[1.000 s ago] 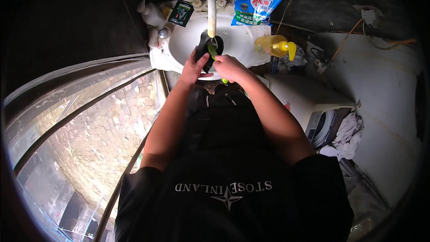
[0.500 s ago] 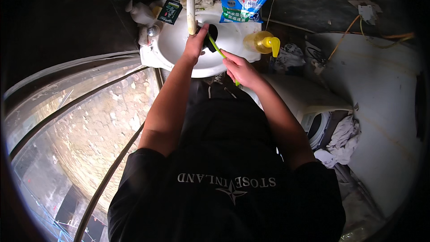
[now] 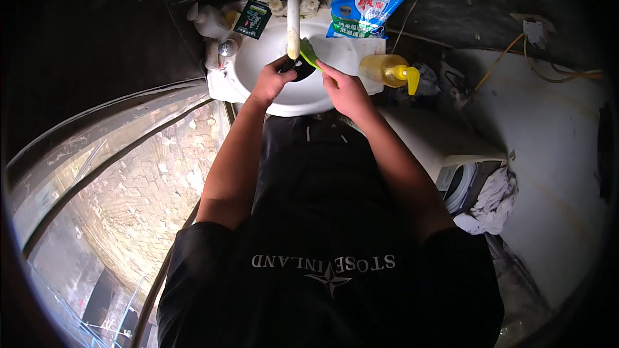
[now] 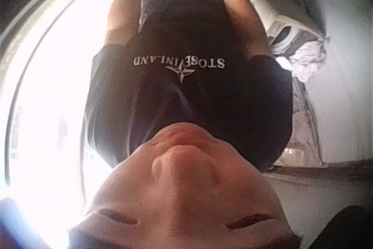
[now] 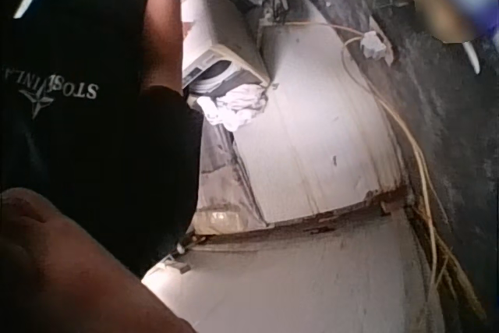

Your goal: The person scrubs a black shoe with a green brush and soap in a white sink. They repeatedly scrub the shoe's surface and rinse it under running water from the faucet.

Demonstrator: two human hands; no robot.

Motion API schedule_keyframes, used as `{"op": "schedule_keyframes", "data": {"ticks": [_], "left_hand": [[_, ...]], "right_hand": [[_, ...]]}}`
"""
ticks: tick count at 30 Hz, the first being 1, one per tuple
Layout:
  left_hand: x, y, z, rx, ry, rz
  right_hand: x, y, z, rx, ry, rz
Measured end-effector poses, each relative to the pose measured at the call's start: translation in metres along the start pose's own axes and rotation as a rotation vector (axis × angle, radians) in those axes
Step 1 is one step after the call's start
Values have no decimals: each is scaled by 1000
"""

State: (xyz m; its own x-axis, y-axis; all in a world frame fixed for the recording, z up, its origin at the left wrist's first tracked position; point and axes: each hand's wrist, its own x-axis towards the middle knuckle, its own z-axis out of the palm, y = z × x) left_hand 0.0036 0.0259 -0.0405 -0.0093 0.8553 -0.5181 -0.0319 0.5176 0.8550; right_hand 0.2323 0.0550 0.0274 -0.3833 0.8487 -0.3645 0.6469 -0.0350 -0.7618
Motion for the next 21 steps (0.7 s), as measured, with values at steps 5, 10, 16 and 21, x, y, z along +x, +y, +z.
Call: {"op": "schedule_keyframes", "data": {"ticks": [5, 10, 16, 21], "left_hand": [[-11, -9, -18, -138, -114, -78], [-19, -28, -37, -320, -114, -92], [-24, -48, -53, -405, -96, -88], [-31, -56, -69, -568, -103, -143]], "right_hand": [[37, 27, 17, -358, 19, 234], [24, 4, 30, -242, -41, 101], [41, 8, 43, -336, -129, 194], [38, -2, 35, -364, -106, 122]]}}
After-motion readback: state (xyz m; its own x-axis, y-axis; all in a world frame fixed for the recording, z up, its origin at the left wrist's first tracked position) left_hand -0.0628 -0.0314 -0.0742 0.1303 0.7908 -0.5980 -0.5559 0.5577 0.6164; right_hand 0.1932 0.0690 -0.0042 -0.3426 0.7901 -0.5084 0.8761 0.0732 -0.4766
